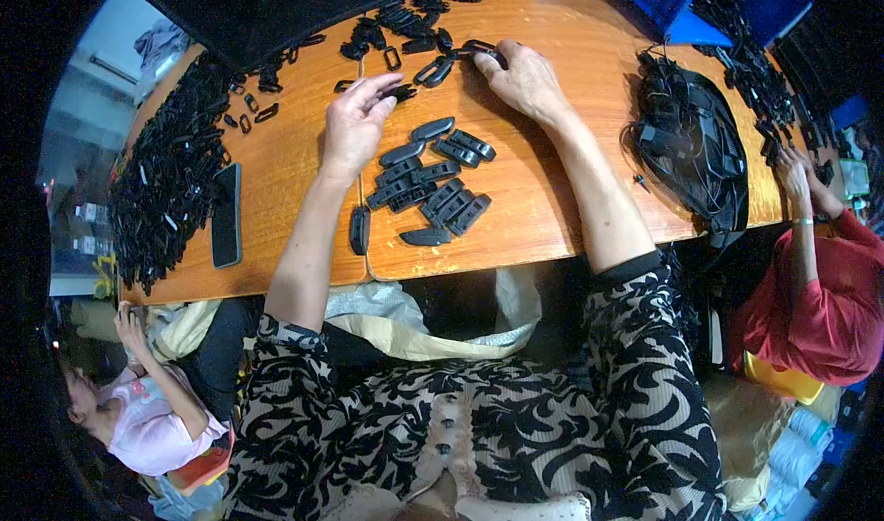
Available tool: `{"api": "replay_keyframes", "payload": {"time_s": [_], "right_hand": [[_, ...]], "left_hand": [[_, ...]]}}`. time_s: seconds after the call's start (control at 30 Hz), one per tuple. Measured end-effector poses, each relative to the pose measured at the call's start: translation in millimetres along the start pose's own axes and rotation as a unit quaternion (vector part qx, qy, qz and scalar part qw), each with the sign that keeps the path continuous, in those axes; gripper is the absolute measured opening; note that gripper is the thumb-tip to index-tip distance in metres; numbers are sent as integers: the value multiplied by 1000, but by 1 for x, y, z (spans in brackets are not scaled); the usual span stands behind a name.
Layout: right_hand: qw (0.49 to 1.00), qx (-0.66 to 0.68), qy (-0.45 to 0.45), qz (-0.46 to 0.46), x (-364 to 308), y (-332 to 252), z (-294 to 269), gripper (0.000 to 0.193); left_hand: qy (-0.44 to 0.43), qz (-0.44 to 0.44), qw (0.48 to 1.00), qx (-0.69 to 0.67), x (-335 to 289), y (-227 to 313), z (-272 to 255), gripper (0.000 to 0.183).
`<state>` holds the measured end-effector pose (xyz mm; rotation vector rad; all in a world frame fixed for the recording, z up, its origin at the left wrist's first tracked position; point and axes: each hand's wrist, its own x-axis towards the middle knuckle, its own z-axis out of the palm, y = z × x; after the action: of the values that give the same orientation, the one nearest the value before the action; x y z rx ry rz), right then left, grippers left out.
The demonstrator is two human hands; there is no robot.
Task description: The person assembles small black plastic buckle components by hand on a production table.
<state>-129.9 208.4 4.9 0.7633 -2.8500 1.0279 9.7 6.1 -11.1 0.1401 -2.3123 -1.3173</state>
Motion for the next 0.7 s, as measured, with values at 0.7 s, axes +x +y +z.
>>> {"api": "replay_keyframes", "payload": {"time_s": [0.7], "right_hand": [[994, 92, -29, -51, -5, -3, 1, 36]], "left_hand": [[-39, 58, 997, 36, 2, 6, 1, 50]]}}
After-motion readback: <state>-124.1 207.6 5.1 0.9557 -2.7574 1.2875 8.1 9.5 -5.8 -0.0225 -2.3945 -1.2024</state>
